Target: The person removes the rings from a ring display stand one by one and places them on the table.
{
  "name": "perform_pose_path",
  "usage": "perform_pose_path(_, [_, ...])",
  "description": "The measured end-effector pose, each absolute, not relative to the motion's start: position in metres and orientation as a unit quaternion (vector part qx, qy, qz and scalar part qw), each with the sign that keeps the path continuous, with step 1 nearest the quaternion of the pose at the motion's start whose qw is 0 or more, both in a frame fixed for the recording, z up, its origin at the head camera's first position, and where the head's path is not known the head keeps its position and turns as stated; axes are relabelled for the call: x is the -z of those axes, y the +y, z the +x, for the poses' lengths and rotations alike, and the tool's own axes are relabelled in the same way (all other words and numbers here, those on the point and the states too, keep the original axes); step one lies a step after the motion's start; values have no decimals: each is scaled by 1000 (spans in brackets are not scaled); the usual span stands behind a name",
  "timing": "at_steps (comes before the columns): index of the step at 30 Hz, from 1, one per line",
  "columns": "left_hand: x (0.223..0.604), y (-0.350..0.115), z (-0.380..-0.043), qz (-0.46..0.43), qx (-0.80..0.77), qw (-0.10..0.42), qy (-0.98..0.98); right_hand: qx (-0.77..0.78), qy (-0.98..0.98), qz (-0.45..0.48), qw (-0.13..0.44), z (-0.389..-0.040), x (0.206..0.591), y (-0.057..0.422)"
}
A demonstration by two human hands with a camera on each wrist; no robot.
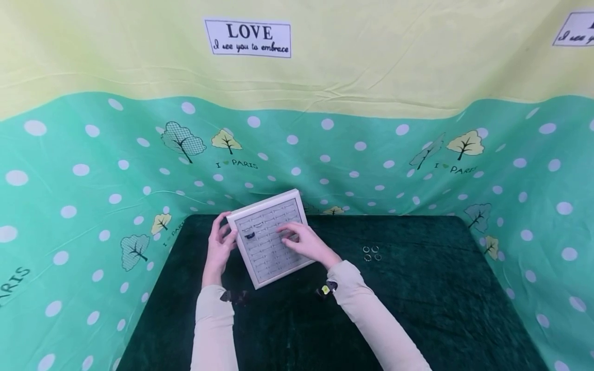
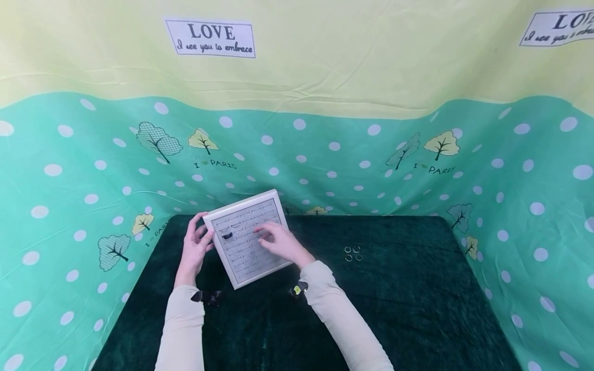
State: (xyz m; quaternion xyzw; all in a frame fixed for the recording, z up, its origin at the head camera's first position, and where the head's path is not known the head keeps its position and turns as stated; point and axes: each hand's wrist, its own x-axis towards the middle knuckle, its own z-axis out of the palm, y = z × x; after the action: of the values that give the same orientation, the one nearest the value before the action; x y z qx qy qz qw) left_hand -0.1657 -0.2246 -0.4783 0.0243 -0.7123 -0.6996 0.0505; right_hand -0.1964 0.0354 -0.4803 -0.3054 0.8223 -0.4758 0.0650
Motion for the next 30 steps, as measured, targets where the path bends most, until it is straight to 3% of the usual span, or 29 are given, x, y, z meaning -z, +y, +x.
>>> perform_pose_path(9, [479, -225, -165, 13, 690, 57, -721, 452, 825, -333, 55, -203, 472, 15])
perform_pose_path(17, [501, -233, -178, 16, 699, 59, -712, 466, 811, -352, 37, -209, 466, -5])
perform_pose_path(30, [504, -232, -177, 4, 696, 70, -715, 468, 833, -296, 2, -215, 472, -25])
